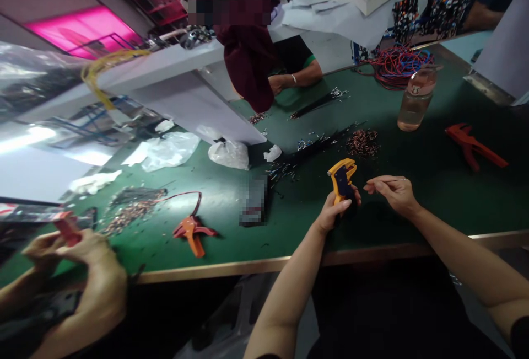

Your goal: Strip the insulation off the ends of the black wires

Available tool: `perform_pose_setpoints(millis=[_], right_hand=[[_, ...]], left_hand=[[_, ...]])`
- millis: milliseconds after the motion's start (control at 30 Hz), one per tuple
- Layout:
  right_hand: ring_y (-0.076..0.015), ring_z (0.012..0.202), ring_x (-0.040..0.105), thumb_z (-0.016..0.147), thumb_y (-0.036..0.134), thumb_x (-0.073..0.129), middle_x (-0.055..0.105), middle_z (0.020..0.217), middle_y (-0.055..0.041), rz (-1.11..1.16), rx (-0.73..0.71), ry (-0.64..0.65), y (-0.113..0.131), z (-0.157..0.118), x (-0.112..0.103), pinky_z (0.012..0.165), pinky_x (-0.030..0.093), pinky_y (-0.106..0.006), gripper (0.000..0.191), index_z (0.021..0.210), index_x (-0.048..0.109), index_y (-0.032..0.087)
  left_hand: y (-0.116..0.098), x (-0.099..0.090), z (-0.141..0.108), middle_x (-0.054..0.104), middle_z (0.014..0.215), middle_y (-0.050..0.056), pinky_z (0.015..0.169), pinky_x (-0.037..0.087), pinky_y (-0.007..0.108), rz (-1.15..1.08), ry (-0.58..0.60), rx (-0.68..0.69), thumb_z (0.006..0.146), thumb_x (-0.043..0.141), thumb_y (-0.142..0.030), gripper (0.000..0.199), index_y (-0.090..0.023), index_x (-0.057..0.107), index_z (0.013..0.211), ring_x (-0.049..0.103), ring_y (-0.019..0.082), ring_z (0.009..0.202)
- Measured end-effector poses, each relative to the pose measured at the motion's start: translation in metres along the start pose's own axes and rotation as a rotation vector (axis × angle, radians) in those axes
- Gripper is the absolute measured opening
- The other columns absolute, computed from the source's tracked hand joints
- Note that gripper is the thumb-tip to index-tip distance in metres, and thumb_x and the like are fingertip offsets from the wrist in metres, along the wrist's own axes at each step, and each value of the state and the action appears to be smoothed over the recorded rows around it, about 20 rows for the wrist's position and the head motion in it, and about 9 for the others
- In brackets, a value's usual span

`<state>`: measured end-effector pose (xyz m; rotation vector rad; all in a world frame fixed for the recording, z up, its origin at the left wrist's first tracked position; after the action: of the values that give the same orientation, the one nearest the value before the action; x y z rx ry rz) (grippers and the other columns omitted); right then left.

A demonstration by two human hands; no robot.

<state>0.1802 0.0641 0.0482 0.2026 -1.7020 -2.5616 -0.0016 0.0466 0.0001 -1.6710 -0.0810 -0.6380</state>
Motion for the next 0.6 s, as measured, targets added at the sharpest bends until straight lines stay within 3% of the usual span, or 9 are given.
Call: perform_pose_setpoints(millis=[300, 600], right_hand=[[-0.0188, 0.068, 0.077, 0.087, 0.036, 0.071, 0.081, 0.077, -0.0032, -0.026, -0.063, 0.04, 0.005, -0.001, 0.004, 0.068, 0.064, -0.032, 0.016, 0.085, 0.082, 0.025], [-0.0188, 0.068, 0.076, 0.088, 0.033, 0.068, 0.08, 0.076, -0.0035, -0.035, -0.125, 0.056, 0.013, -0.003, 0.006, 0.066, 0.063, -0.032, 0.016, 0.085, 0.082, 0.025]], left_hand=[[-0.001, 0.0, 0.001, 0.07, 0.091, 0.008, 0.083, 0.051, 0.038, 0.029, -0.042, 0.018, 0.066, 0.083, -0.046, 0.052, -0.014, 0.067, 0.104, 0.066, 0.022, 0.082], [-0.005, 0.002, -0.001, 0.071, 0.09, 0.007, 0.083, 0.051, 0.036, 0.072, -0.05, 0.055, 0.069, 0.084, -0.045, 0.047, -0.015, 0.07, 0.103, 0.066, 0.021, 0.082]])
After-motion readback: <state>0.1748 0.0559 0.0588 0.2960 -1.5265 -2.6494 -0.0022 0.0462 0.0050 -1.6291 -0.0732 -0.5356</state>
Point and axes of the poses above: each hand's wrist, its own z-axis towards the middle knuckle, its own x-axis out of the palm, y = z × x, the point moved 4 cm from there along z, towards the middle knuckle
